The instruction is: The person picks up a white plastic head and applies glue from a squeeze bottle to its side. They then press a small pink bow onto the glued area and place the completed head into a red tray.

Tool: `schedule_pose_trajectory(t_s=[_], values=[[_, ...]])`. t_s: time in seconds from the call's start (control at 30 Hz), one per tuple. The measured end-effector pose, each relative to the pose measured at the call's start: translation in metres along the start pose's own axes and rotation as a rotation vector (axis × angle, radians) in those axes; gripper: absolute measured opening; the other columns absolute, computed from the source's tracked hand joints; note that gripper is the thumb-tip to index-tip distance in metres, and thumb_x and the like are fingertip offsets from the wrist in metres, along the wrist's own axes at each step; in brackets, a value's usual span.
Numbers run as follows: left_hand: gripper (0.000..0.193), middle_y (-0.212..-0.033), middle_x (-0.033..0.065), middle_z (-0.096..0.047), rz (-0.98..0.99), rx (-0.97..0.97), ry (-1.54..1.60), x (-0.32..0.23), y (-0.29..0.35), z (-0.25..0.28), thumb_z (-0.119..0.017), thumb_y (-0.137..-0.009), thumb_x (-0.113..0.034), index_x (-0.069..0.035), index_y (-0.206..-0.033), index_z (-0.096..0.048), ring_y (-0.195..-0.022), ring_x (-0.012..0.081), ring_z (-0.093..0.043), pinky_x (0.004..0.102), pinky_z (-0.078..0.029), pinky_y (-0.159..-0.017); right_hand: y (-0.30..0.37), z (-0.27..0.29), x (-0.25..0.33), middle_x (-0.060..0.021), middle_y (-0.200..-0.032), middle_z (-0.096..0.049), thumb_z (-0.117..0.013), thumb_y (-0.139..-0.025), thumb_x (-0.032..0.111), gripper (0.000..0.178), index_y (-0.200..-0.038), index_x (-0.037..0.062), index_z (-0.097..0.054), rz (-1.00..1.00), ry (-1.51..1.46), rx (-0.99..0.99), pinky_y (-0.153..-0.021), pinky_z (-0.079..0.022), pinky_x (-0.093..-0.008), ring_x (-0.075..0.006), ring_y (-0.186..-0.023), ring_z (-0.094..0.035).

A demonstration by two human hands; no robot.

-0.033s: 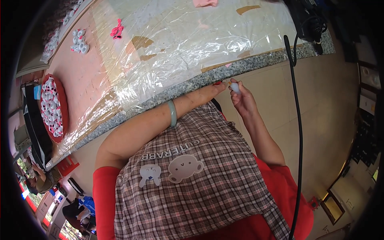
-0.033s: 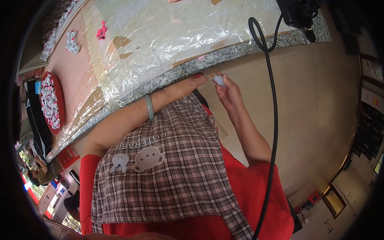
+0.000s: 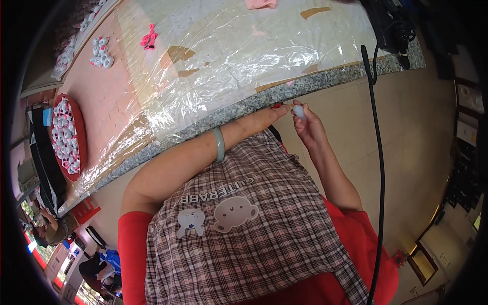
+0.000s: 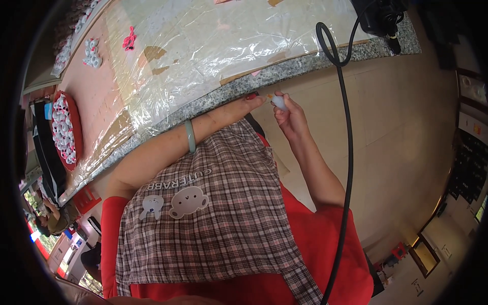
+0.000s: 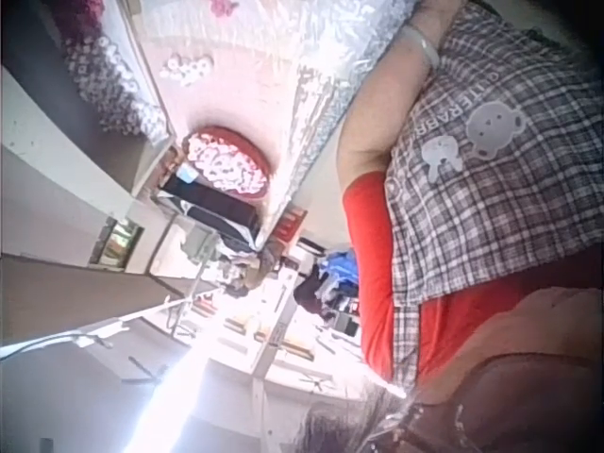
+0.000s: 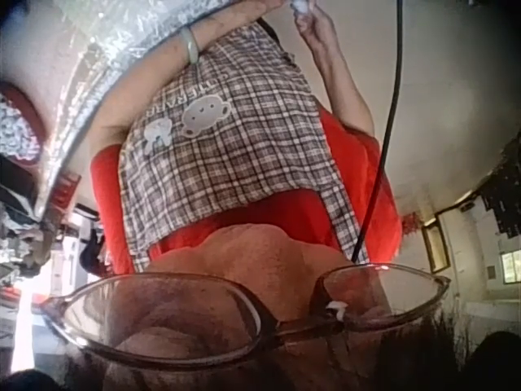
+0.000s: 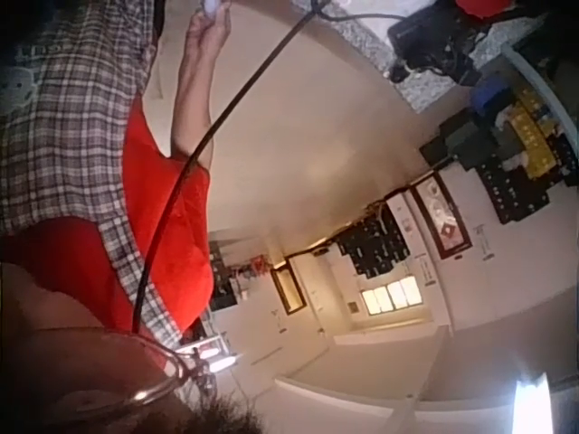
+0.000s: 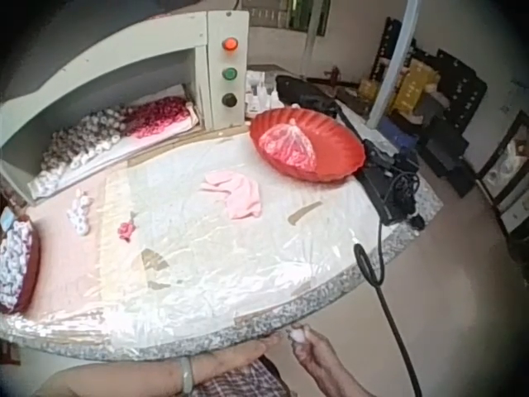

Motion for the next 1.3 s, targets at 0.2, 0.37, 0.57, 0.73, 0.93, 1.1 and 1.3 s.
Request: schedule_pose_trajectory(t_s=[0.2,0.37,0.57,0.73,0.93,1.1,1.3], values=[[0.058,-0.119,0.0177,-0.056,-0.200,-0.124,-0.064,0.015,-0.007,-0.010,-0.053,-0.089,-0.051,-0.004,-0.123,-0.050,-0.113,0.0303,-0.052,0.0374,-0.036,-0.101,-0.002,0.006,0.004,-0.0113,-0.089,-0.059,-0.050,-0.097,0.026,0.037,-0.120,-0.0022,-0.050,0.012,-0.026,-0.002,-0.051,-0.042,-0.0191,-0.0105,-0.062,-0.050],[0.054,-0.120,0.0200,-0.056,0.026,0.116,-0.072,0.017,-0.012,-0.010,-0.055,-0.089,-0.040,-0.003,-0.127,-0.046,-0.116,0.0328,-0.051,0.0394,-0.036,-0.101,-0.001,0.002,0.009,-0.0105,-0.089,-0.058,-0.050,-0.097,0.027,0.038,-0.122,-0.0020,-0.049,0.015,-0.049,0.007,-0.051,-0.040,-0.0187,-0.0100,-0.062,-0.049],[0.030,-0.102,0.0226,-0.059,-0.353,0.088,-0.322,-0.016,0.017,-0.017,-0.049,-0.082,-0.010,0.001,-0.109,-0.055,-0.097,0.0404,-0.055,0.0439,-0.045,-0.086,0.011,-0.012,0.027,-0.0071,-0.090,-0.057,-0.048,-0.098,0.029,0.037,-0.125,0.0039,-0.048,0.013,-0.185,0.165,-0.047,-0.034,-0.0179,-0.0065,-0.058,-0.041],[0.020,-0.102,0.0209,-0.059,-0.510,0.364,-0.352,-0.066,0.073,0.002,-0.048,-0.085,-0.006,0.002,-0.102,-0.054,-0.099,0.0371,-0.056,0.0445,-0.045,-0.086,0.041,-0.042,0.046,-0.0072,-0.088,-0.056,-0.046,-0.098,0.031,0.029,-0.112,0.0065,-0.053,0.004,-0.170,0.430,-0.041,-0.033,-0.0193,-0.0075,-0.049,-0.038],[0.020,-0.097,0.0176,-0.062,-0.536,-0.201,-0.477,-0.120,0.108,0.111,-0.050,-0.085,-0.006,0.000,-0.104,-0.056,-0.091,0.0361,-0.060,0.0438,-0.049,-0.075,0.058,-0.105,0.049,-0.0102,-0.083,-0.055,-0.054,-0.094,0.032,0.030,-0.105,0.0040,-0.052,-0.083,-0.156,0.625,-0.036,-0.033,-0.0183,-0.0088,-0.047,-0.043],[0.026,-0.087,0.0144,-0.056,-0.640,-0.728,-0.721,-0.118,0.062,0.131,-0.055,-0.074,-0.004,-0.001,-0.100,-0.056,-0.087,0.0315,-0.056,0.0408,-0.048,-0.070,0.074,-0.161,0.040,-0.0127,-0.080,-0.054,-0.051,-0.096,0.033,0.032,-0.107,0.0038,-0.047,-0.095,-0.166,0.655,-0.032,-0.033,-0.0177,-0.0088,-0.042,-0.043],[0.024,-0.102,0.0121,-0.054,-0.651,-0.847,-0.738,-0.111,0.079,0.151,-0.057,-0.074,-0.005,-0.003,-0.098,-0.060,-0.097,0.0280,-0.052,0.0406,-0.043,-0.076,0.078,-0.212,0.040,-0.0134,-0.080,-0.055,-0.052,-0.095,0.034,0.033,-0.106,0.0026,-0.049,-0.057,-0.014,0.608,-0.033,-0.036,-0.0171,-0.0099,-0.042,-0.046]])
Point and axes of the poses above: each hand's wrist, its own y-axis away from the middle knuckle, its own z-axis out of the back of the hand, x = y × z, the point moved 5 cm from there along -y, towards the middle knuckle
